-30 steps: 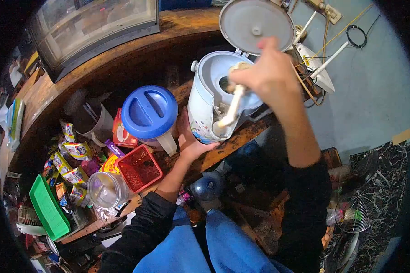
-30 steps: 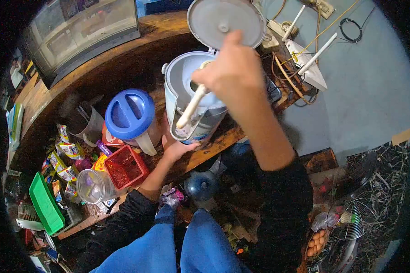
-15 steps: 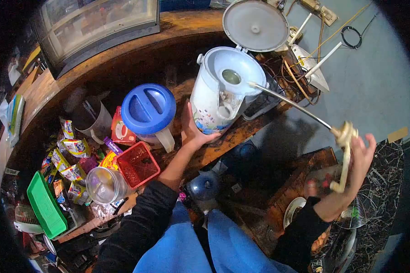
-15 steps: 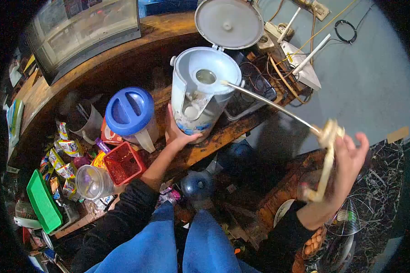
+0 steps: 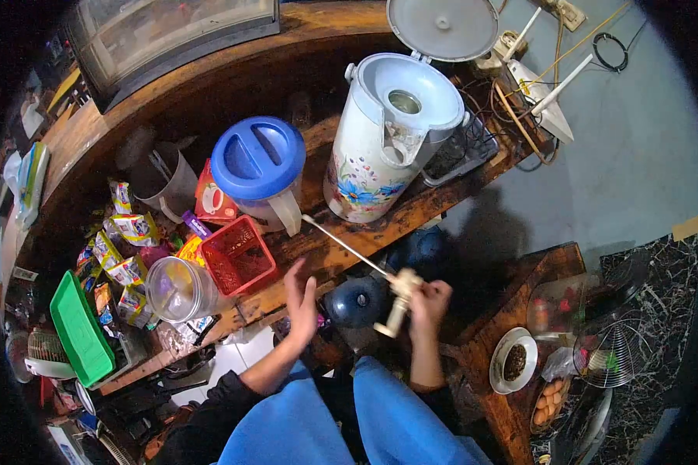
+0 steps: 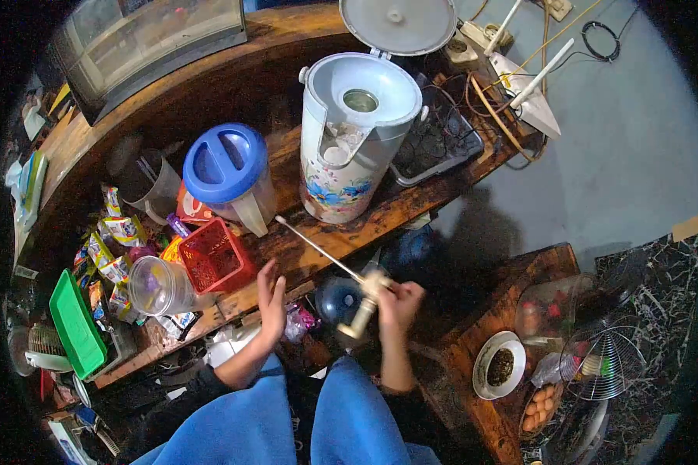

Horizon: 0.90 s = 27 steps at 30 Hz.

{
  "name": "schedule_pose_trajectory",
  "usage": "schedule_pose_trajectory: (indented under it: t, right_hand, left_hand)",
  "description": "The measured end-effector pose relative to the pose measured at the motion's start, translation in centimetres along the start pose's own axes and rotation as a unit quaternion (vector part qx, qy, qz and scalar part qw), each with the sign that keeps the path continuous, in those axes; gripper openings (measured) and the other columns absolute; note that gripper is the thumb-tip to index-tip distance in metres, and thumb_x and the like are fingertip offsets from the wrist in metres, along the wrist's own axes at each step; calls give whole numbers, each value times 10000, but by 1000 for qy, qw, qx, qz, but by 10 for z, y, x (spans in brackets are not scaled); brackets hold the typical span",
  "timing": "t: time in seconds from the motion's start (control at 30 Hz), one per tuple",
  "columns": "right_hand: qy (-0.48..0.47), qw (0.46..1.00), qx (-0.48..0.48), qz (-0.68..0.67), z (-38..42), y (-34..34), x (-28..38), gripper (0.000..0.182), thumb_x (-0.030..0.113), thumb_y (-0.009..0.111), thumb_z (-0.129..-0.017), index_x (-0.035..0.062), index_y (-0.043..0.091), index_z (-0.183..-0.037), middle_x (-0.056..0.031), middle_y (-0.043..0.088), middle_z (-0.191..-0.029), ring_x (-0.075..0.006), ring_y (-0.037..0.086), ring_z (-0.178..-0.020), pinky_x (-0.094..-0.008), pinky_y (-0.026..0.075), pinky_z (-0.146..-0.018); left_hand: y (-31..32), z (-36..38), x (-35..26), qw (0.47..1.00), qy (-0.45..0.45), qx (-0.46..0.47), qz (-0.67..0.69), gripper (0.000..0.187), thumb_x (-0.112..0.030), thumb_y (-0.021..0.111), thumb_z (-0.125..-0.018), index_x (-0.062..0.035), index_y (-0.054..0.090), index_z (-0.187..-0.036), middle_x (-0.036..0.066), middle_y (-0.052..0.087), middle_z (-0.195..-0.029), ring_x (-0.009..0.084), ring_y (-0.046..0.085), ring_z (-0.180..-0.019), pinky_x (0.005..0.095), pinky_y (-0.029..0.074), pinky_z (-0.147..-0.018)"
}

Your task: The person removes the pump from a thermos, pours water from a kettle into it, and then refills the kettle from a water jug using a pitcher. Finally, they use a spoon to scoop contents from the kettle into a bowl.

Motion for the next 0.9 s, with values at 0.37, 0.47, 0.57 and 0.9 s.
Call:
schedule_pose_trajectory:
  t: [0.37, 0.47, 0.57, 0.9]
  right_hand:
    - [-346, 891, 15, 292, 1, 121, 25, 397, 173, 671, -674, -3, 437, -941, -113, 524, -860, -210, 503, -774, -325, 399, -714]
    - [-340, 938, -42, 59, -73, 105, 70, 203, 148, 518, -805, 5, 489, -946, -89, 532, -887, -187, 500, -789, -302, 389, -735]
    - [-290, 944, 153, -29, -129, 138, 123, 336, 271, 406, -869, 3, 460, -1065, -64, 506, -1038, -152, 460, -937, -276, 332, -837]
    - [-96, 939, 257, -209, -146, 156, 137, 521, 429, 245, -877, 51, 316, -1229, -62, 369, -1237, -201, 356, -1119, -331, 274, -931]
  left_hand:
    - [33, 12, -62, 955, 195, 17, -224, 411, -138, 531, -733, -6, 410, -1102, 184, 305, -1234, 344, 253, -1172, 422, 178, -967]
    - [49, -21, -75, 952, 236, 56, -189, 467, -124, 554, -718, 5, 377, -1130, 205, 312, -1217, 346, 287, -1147, 401, 220, -957]
    - [81, -66, -88, 940, 268, 31, -207, 734, -164, 630, -671, 32, 204, -1235, 205, 262, -1255, 327, 258, -1174, 364, 202, -980]
    - [105, -119, -105, 953, 240, -39, -180, 1184, -345, 804, -359, 0, 123, -1265, 228, 301, -1218, 359, 311, -1128, 424, 270, -934]
Point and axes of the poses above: each hand's wrist, its own z-axis away from the middle knuckle, its own y-axis out of the palm, x = y × z, the point moved 4 cm from there along -z, towards the middle knuckle
